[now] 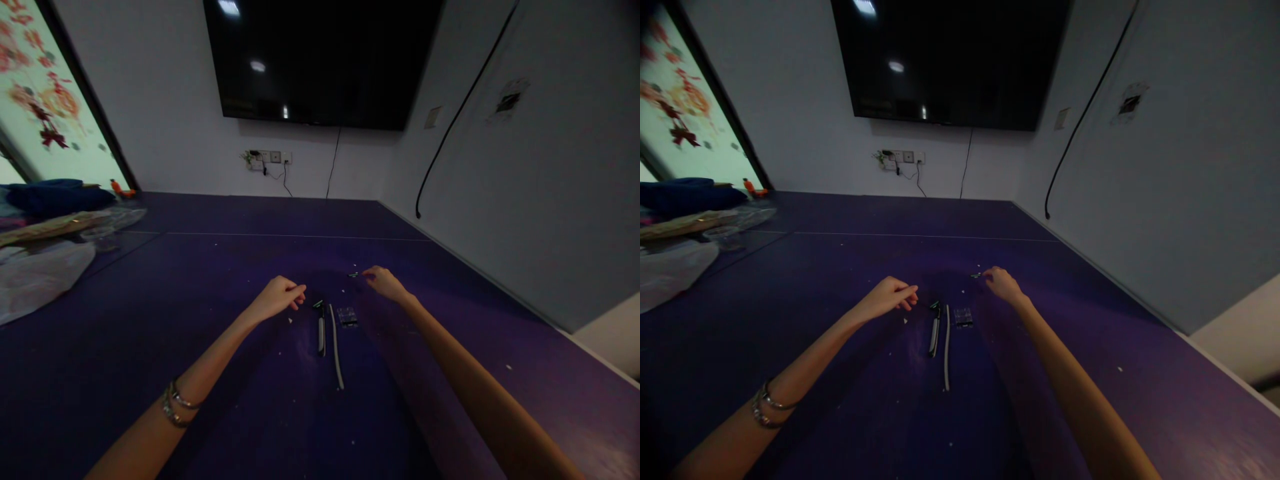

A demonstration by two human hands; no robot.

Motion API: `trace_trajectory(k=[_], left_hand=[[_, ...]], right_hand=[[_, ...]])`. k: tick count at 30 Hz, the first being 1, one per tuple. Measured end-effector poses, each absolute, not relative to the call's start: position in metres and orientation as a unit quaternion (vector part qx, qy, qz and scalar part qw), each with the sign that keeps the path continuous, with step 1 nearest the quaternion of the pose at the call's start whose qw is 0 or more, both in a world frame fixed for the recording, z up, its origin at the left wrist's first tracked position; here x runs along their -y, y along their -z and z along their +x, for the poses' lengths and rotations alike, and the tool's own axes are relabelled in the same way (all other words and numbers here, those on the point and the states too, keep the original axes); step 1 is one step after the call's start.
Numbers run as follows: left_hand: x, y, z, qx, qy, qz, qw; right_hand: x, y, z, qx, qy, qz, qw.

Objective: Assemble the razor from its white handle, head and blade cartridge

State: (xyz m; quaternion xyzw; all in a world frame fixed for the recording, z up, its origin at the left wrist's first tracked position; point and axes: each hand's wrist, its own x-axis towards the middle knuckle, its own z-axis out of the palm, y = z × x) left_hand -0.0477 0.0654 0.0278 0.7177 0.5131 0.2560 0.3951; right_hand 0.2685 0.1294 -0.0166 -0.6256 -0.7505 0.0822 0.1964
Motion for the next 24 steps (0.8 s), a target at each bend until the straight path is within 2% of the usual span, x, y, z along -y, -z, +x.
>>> trace_trajectory(k=[7,24], left_hand=[[-0.068,-0.023,-0.047,-0.511,-0.258,0.72,0.393],[-0.07,-0.018,-0.048,-0.512,-0.253,0.721,0.393]], right_hand=[[-0.157,0.039,0.274,0.766,-0.057,-0.617,0.173],[-0.173,0.039,0.268,0.795,-0.024,-0.595,0.114]])
